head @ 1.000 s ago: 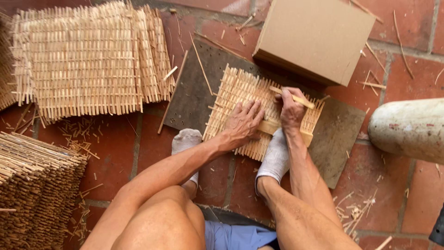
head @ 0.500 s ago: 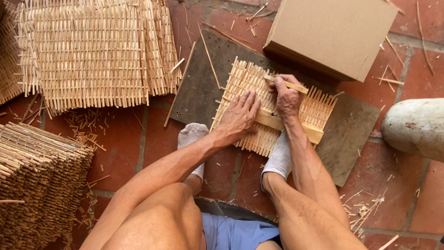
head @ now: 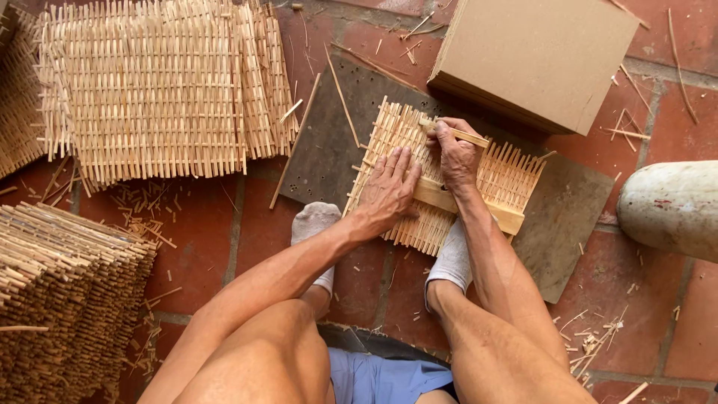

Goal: The person assembles a woven bamboo mat by pressing it with a wooden block and tapping it with a stick. They then apply glue to a cardboard piece using a paint roller and place the mat on top, repeating the process for another mat.

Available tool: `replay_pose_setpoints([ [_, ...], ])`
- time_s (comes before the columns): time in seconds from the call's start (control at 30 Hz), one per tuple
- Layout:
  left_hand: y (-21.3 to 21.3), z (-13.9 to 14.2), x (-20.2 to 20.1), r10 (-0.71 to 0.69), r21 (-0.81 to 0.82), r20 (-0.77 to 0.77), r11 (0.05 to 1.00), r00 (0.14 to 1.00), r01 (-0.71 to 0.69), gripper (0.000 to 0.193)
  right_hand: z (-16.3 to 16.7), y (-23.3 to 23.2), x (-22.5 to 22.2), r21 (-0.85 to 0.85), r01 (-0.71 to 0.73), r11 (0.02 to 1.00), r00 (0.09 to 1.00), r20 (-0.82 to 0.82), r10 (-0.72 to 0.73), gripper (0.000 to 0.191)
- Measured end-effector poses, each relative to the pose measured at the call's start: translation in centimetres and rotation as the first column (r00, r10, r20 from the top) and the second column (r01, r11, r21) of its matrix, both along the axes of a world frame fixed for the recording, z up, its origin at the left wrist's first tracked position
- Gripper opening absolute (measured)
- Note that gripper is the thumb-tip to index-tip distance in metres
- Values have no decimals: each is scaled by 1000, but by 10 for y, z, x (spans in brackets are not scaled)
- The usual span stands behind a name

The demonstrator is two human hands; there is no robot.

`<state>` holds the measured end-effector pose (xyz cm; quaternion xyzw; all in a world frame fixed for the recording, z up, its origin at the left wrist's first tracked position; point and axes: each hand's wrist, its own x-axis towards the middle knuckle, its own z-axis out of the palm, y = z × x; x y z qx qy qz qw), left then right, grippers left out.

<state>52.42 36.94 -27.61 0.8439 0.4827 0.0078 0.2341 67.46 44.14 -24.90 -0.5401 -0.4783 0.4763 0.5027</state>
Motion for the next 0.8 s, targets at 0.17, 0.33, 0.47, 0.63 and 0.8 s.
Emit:
replay_pose_setpoints([
  [0.17,-2,-2,0,14,36,38,999,999,-16,115,1,7,3,-115,-34,993,999,33,38,16],
  [0.33,1,9,0,-2,-73,-55,997,999,-2,114,9,4,-1,-73,14,997,999,-40,-17,14],
  [0.47,2,7,1,-5,12,-12,1000,1000,5,113,7,2,-13,59,7,998,999,32,-9,15],
  [0.63,2,0,1,-10,33,-3,999,1000,10,113,3,9,-20,-27,-105,994,991,-87,102,13],
  [0.8,-1,6,0,-12,24,-23,1000,1000,12,112,6,17,-23,-135,-119,984,992,-68,111,17],
])
